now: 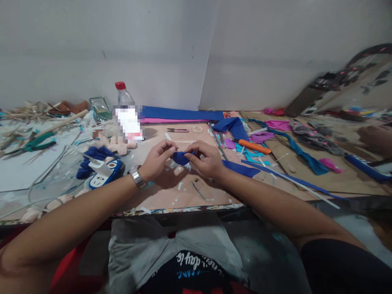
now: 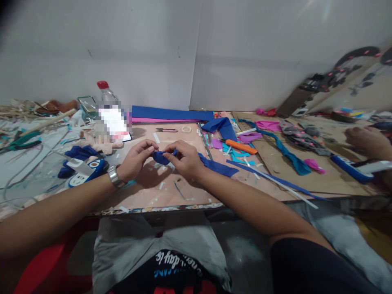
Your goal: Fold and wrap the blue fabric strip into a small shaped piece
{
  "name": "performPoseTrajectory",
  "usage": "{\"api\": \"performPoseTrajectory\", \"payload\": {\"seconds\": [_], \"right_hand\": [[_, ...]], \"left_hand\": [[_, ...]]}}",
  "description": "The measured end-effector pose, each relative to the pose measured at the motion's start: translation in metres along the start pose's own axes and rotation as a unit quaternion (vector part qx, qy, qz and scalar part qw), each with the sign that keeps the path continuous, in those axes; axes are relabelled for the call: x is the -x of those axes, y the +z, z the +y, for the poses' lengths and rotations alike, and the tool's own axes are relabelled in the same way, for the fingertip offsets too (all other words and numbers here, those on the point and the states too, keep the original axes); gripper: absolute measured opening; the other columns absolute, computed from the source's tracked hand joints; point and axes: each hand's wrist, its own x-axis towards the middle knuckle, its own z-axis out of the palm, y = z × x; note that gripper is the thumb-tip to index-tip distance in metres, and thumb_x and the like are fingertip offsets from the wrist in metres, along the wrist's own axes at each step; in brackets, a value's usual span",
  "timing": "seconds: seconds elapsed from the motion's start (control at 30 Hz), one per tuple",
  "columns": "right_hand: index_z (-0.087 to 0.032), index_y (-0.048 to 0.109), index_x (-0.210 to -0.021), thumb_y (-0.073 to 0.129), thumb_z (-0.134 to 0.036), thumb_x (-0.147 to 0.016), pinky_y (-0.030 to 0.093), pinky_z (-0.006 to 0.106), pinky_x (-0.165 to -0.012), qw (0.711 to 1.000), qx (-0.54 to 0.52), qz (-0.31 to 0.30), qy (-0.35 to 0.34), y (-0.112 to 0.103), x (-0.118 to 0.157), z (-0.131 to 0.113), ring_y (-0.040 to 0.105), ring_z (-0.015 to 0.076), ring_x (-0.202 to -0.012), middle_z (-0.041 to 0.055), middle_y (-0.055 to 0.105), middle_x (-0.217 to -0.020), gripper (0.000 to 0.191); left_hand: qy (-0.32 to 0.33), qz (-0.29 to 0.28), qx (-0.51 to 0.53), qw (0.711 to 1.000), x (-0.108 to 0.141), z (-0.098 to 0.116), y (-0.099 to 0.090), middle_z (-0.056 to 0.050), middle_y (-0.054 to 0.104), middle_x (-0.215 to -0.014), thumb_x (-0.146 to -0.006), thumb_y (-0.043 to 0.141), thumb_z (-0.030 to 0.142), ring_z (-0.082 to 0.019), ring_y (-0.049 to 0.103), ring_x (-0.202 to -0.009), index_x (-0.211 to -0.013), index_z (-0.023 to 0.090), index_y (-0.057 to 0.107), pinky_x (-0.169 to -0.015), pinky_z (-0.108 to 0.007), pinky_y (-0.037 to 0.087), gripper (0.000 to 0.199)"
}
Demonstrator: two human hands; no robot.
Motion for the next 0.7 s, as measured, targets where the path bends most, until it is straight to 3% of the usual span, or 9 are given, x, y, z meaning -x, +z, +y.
{"api": "performPoseTrajectory", "payload": {"seconds": [0.2, 0.5, 0.6, 0.7], "right_hand": [[-0.021, 0.072, -0.094, 0.069, -0.035, -0.095, 0.049, 0.029, -0.065, 1.000, 0.001, 0.008, 0.005, 0.0001, 0.0008, 0.0021, 0.062, 0.0153, -0.073, 0.0038, 0.072, -0.086, 0.014], [-0.021, 0.070, -0.095, 0.068, -0.035, -0.096, 0.050, 0.030, -0.068, 1.000, -0.007, 0.006, 0.013, 0.0003, 0.0027, 0.0066, 0.063, 0.0153, -0.075, 0.0034, 0.072, -0.088, 0.015], [-0.021, 0.071, -0.095, 0.068, -0.038, -0.096, 0.050, 0.030, -0.068, 1.000, -0.001, -0.003, 0.027, 0.0004, 0.0023, 0.0059, 0.062, 0.0157, -0.075, 0.0030, 0.071, -0.086, 0.017], [-0.022, 0.071, -0.094, 0.068, -0.037, -0.097, 0.049, 0.032, -0.070, 0.999, 0.012, -0.025, 0.016, -0.0001, -0.0001, 0.0047, 0.062, 0.0172, -0.078, 0.0035, 0.071, -0.086, 0.016]], "left_hand": [[-0.038, 0.013, 0.065, 0.997, -0.0014, 0.0008, 0.0033, 0.001, 0.060, -0.078, -0.078, 0.079, 0.028, -0.013, 0.056, -0.074, -0.094, 0.018, 0.063, -0.072, -0.025, 0.045, 0.025], [-0.039, -0.037, -0.003, 0.999, 0.0001, 0.0017, 0.0053, -0.002, 0.064, -0.088, -0.088, 0.074, 0.044, -0.014, 0.058, -0.079, -0.097, 0.018, 0.063, -0.075, -0.028, 0.048, 0.030], [-0.004, -0.052, -0.055, 0.997, 0.0026, 0.0025, 0.0044, -0.004, 0.065, -0.095, -0.094, 0.066, 0.048, -0.017, 0.060, -0.085, -0.101, 0.019, 0.065, -0.081, -0.031, 0.050, 0.030], [0.065, -0.047, -0.150, 0.985, 0.0048, 0.0041, 0.0034, -0.006, 0.066, -0.106, -0.090, 0.072, 0.045, -0.020, 0.062, -0.097, -0.106, 0.021, 0.066, -0.087, -0.034, 0.050, 0.030]]}}
